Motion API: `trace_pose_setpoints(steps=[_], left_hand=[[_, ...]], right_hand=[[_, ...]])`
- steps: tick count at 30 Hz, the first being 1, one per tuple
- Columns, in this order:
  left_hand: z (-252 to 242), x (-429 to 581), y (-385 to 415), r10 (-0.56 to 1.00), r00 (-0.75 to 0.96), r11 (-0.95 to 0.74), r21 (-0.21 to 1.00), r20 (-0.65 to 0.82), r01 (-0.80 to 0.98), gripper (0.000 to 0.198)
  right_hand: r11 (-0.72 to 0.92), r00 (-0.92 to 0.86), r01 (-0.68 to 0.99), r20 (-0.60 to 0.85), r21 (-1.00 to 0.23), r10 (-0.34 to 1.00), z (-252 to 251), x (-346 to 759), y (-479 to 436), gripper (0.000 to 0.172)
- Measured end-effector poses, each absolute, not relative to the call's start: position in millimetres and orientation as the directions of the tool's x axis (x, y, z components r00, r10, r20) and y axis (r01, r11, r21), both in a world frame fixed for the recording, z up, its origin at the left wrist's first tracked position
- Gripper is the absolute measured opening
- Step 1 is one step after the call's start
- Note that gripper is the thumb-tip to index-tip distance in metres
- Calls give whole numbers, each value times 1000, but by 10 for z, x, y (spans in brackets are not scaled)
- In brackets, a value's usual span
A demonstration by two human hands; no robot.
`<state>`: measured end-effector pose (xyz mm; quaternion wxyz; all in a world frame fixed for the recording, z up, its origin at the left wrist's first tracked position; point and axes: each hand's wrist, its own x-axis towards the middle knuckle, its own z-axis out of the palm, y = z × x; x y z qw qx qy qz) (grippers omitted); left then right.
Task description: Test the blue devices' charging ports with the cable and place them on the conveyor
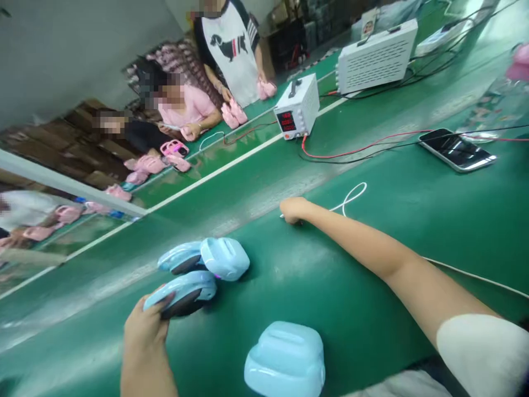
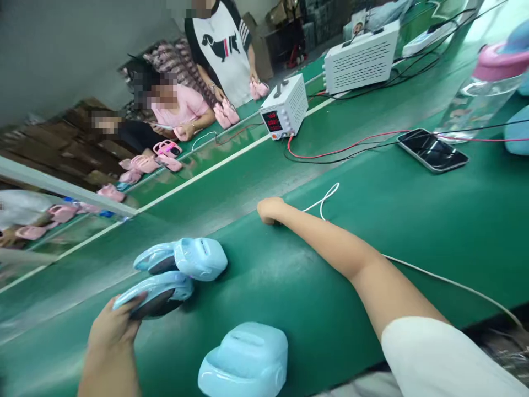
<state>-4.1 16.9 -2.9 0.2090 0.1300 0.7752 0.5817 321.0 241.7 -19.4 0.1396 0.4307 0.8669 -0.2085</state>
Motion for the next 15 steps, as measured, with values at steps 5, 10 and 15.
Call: trace_pose_setpoints(steps=[5,10,15], left_hand=[[-107,-137,322,479,-850,334,941,-220,-55,12],[-164,-183,252,461,-870,325,945,-176,-18,10],[-225,-172,279,421,-900,309,951,-109,29,10]], right_hand=[[532,-593,804,-413,-265,691,-220,3201,2431,37],[537,-599,800,-405,-269,690,-232,3187,2422,37],[548,-609,793,-366,-264,704,-205,3193,2358,36]])
